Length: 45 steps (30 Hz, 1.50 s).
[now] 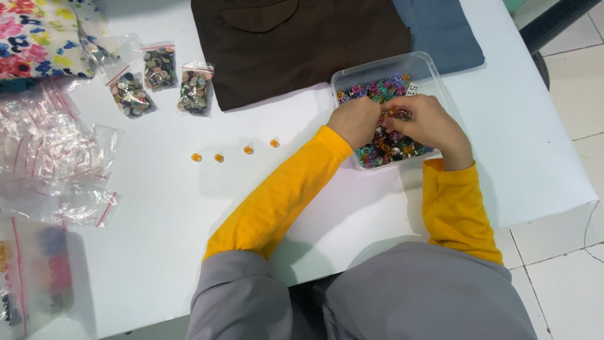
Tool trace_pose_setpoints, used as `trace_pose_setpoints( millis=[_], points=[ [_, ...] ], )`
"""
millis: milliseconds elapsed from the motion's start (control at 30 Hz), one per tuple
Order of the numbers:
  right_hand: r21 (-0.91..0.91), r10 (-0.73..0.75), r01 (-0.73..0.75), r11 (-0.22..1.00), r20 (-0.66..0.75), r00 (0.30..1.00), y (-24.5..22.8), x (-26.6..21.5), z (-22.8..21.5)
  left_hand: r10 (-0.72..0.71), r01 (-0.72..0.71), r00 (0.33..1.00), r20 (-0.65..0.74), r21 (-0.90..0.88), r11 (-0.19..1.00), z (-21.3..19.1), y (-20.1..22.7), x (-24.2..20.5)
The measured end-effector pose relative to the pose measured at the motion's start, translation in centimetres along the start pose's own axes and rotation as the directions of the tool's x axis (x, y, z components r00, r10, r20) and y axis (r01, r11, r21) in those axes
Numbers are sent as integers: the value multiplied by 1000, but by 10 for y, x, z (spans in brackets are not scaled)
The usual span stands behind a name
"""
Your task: The person picks up buttons from a container by hand, sorts them by color on a white surface, and places a group of pink buttons into a plastic bag.
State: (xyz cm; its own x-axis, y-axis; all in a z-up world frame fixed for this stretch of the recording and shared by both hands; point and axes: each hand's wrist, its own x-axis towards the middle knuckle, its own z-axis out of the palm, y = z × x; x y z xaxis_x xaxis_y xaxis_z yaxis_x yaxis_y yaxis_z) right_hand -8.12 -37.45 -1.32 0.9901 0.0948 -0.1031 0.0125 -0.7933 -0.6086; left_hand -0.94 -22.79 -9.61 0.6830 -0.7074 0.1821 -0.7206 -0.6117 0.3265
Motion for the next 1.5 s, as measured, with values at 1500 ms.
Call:
trace_pose_setpoints(
  millis=[1500],
  points=[
    [510,-45,75,857,-70,997,-6,-5,-9,105,-292,952,-287,-752,591,-42,-22,-11]
  ],
)
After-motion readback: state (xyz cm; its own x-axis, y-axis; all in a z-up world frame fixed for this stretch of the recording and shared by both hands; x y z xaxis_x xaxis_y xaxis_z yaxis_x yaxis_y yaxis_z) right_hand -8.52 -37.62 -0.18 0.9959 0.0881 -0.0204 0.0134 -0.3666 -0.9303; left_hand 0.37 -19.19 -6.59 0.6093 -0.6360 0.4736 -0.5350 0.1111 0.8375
